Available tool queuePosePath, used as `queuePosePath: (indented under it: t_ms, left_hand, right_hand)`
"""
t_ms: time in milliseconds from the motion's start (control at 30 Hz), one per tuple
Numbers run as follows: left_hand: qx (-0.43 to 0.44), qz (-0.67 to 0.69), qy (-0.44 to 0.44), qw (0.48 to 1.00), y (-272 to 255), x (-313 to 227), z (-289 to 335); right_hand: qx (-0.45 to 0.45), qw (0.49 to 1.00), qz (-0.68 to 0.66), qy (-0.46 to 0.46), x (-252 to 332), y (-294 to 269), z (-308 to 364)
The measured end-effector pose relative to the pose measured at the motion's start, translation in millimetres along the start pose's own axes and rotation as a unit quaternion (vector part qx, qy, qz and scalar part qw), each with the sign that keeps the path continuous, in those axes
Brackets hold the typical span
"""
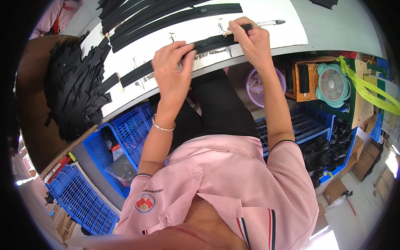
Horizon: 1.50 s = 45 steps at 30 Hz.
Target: Marking black straps with a pen on a workbench as part of an assembly process.
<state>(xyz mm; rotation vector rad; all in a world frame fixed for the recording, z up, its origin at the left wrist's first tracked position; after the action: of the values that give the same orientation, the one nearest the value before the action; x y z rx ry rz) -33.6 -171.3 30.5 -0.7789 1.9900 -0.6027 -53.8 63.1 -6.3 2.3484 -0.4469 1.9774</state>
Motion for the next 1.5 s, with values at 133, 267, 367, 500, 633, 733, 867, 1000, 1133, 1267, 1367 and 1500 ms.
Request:
queuePosePath:
  t_ms: [133,267,367,500,633,733,867,1000,1133,1267,1367,1500]
  left_hand:
    - [0.012,0.06,0.057,0.996,37.1,-30.8,-11.9]
    - [0.008,0.039,0.061,0.997,49.4,-33.7,-12.1]
    - [0.002,0.05,0.055,0.997,50.6,-32.6,-11.2]
    - [0.005,0.047,0.052,0.998,51.8,-32.8,-10.9]
    - [0.006,0.047,0.05,0.998,52.0,-30.3,-10.4]
    - [0.008,0.05,0.049,0.998,51.9,-30.4,-10.9]
    - [0.01,0.051,0.049,0.997,52.5,-30.8,-10.7]
    - [0.01,0.043,0.062,0.997,51.9,-33.4,-9.4]
    - [0.007,0.088,0.053,0.995,37.9,-41.8,-11.4]
    - [0.101,0.268,-0.059,0.956,23.7,-47.0,2.7]
    - [0.13,0.323,-0.112,0.931,8.9,-46.1,15.0]
    - [0.118,0.333,-0.139,0.925,-12.5,-30.0,31.2]
  right_hand:
    - [0.001,1.0,0.02,0.019,1.8,2.7,-0.4]
    - [0.02,1.0,0.021,-0.005,2.7,4.2,0.8]
    - [0.023,0.998,0.059,-0.009,5.2,6.2,1.1]
    - [-0.002,0.999,0.028,-0.046,10.7,-0.6,3.0]
    - [0.048,0.998,0.027,-0.027,7.8,5.2,3.3]
    - [0.055,0.998,0.026,-0.032,7.2,5.5,3.3]
    - [0.066,0.997,-0.003,-0.048,5.6,9.1,3.4]
    - [0.063,0.995,-0.077,-0.028,10.3,3.4,3.0]
    - [0.026,0.995,-0.085,0.051,7.8,-8.9,9.6]
    - [0.072,0.977,-0.198,0.032,32.1,5.9,33.1]
    - [0.119,0.974,-0.193,0.011,48.1,16.9,52.1]
    - [0.123,0.953,-0.276,0.035,58.3,10.8,65.4]
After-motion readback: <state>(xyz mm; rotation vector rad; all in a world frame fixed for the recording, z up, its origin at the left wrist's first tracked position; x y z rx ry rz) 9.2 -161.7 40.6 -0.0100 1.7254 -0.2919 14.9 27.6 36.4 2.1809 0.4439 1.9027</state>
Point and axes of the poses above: each hand's wrist, its own z-axis away from the middle knuckle, its own y-axis out of the palm, x = y × z, the point moved 10 cm from there along -z, towards the middle knuckle, and after that the axes turned 5 degrees about -z, right-handed, at the moved point
